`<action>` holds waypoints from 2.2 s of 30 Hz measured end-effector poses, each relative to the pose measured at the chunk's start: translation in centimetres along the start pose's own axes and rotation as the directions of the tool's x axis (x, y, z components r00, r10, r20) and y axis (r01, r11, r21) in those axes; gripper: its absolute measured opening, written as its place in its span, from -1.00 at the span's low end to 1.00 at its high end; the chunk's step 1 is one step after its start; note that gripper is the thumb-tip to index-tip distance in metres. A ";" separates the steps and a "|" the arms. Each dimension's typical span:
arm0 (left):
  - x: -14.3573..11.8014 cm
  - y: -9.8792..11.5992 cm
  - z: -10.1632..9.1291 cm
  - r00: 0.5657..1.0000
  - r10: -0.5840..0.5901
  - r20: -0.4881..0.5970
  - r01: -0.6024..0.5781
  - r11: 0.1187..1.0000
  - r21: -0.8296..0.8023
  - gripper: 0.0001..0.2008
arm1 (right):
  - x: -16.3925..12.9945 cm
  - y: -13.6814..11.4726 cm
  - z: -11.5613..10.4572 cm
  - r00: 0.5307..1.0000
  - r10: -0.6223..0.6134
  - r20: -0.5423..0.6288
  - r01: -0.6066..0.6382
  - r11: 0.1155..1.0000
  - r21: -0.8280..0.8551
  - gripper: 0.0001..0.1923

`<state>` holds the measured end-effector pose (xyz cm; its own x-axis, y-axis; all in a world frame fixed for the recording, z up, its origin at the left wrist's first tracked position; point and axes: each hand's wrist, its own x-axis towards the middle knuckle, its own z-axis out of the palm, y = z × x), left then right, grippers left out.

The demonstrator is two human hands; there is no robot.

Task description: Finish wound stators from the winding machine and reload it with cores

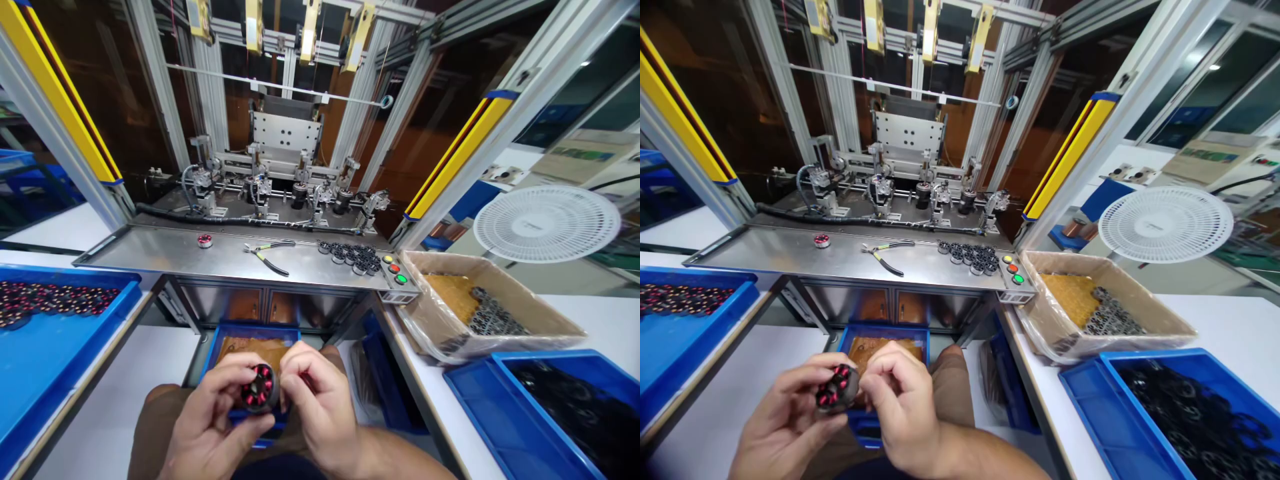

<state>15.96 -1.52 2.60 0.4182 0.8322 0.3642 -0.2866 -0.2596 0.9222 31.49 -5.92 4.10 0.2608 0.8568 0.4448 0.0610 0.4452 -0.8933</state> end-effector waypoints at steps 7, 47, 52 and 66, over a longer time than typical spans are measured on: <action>0.0 -0.1 0.1 0.983 0.183 -0.022 -0.178 0.973 0.150 -0.46 | -0.4 1.3 0.5 0.924 0.356 0.139 -0.382 0.839 0.387 -0.63; 0.9 2.0 0.8 0.786 -0.603 0.134 0.605 0.707 -0.366 -0.70 | 2.8 -1.4 -3.8 0.756 -0.481 0.444 0.626 0.729 -0.277 -0.93; 1.1 2.0 0.4 0.892 -0.445 0.079 0.416 0.739 -0.530 -0.57 | 2.7 -2.6 -3.3 0.842 -0.388 0.374 0.506 0.808 -0.301 -0.92; 1.8 1.6 0.9 0.810 -0.509 0.290 0.586 0.675 -0.450 -0.74 | 2.9 -3.6 -3.5 0.874 -0.344 0.342 0.459 0.815 -0.353 -0.89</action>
<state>17.05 -0.85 4.84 0.7351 0.6640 -0.1372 -0.3360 0.5325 0.7769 35.43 -5.99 8.37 -0.1229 0.6850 0.7181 0.5096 0.6645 -0.5466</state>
